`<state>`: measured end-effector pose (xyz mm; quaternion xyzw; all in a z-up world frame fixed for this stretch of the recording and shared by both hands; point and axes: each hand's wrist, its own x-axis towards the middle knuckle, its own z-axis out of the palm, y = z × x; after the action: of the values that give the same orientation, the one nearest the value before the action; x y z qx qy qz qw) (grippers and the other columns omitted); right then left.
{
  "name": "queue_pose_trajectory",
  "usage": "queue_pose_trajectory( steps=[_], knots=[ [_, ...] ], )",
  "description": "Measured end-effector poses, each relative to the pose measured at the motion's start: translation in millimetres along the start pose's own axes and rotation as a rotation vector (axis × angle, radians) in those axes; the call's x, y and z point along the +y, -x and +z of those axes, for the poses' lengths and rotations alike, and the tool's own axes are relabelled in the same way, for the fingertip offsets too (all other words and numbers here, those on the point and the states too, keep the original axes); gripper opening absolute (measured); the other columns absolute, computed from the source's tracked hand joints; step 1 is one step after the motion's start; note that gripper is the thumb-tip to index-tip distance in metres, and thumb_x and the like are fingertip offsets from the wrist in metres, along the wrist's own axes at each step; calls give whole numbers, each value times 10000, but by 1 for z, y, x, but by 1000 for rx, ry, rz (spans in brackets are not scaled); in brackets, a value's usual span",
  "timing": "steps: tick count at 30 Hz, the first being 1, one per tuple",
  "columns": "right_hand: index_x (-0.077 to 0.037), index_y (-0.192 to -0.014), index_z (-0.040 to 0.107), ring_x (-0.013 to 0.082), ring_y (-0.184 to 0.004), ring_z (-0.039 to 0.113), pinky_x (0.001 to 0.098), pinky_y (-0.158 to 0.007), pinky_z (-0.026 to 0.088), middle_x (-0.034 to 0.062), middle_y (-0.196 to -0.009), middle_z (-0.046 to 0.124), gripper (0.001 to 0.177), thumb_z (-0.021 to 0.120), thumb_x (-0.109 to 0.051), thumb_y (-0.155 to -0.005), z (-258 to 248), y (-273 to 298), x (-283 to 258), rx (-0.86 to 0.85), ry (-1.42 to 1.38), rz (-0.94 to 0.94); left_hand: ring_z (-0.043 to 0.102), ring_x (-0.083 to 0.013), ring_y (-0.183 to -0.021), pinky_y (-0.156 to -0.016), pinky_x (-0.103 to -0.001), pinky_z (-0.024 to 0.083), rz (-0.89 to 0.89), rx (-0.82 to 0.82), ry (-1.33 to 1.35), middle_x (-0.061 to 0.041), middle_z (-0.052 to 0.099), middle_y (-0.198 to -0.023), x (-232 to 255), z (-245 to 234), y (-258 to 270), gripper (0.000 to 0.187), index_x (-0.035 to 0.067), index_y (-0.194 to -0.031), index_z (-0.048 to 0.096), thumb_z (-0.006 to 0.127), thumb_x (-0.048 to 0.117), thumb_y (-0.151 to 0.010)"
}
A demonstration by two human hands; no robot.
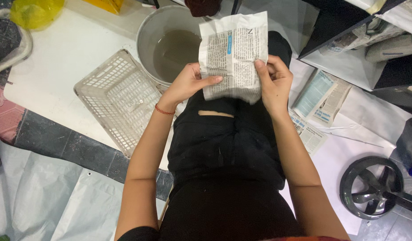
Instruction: The person sits on the floor and wraps small ceramic items, including a green bowl and a glass, with newspaper. They fold the paper around each item and place the wrapped objects onto a nearby shelf.
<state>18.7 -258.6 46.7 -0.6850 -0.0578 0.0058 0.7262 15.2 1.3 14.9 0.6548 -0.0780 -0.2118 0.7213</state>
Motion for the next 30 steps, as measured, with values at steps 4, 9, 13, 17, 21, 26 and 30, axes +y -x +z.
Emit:
queue_pose_trajectory(
  steps=[4,9,13,17,21,26,30],
  knots=[
    [-2,-1331,547,93,-1103,670,239,-952,545,54,-1219,702,354,701,-66,-1019,-6,3,-16,-242,-66,-13,679,-106,-885,-789,-267,551,85,124,22,-104,773,-1063,15,13,3,305,-60,-1184,700,795,128,-962],
    [-3,-1330,600,115,-1072,683,262,-914,551,69,-1210,721,318,659,-15,-1017,-21,8,-7,-281,20,79,715,-67,-915,-828,-228,596,203,195,95,-38,768,-1057,30,23,11,315,15,-1199,666,766,105,-914],
    [-20,-1119,751,167,-900,708,302,-779,578,143,-1063,753,161,645,46,-1018,-46,11,12,-282,69,185,727,-104,-911,-831,-246,600,216,111,-52,-72,787,-1079,18,13,16,223,2,-1152,754,718,8,-932],
    [-50,-722,704,224,-1068,757,304,-909,606,213,-1294,723,287,552,160,-845,-55,6,5,-469,44,-75,705,-114,-987,-886,-255,562,345,-22,-28,-92,756,-1129,16,4,14,225,21,-955,751,563,-80,-884],
    [-39,-668,637,253,-1107,736,318,-938,596,247,-1367,679,330,474,164,-870,-47,2,-7,-430,40,-35,562,-85,-837,-722,-237,479,168,-27,-67,-35,652,-993,24,0,13,177,21,-1003,698,533,-10,-1062],
    [-34,-665,564,290,-1231,685,360,-1063,561,268,-1417,636,303,461,93,-920,-39,-3,-5,-439,-30,-57,585,-80,-953,-861,-235,516,243,-99,157,7,586,-1017,22,8,6,27,60,-1041,603,602,85,-1031],
    [-78,-889,602,318,-1197,700,415,-1012,580,282,-1478,594,92,511,-70,-885,-36,-1,-3,-423,-362,64,522,-52,-798,-675,-236,440,142,-13,-13,17,578,-976,25,21,7,257,53,-1102,594,790,5,-942]
  ],
)
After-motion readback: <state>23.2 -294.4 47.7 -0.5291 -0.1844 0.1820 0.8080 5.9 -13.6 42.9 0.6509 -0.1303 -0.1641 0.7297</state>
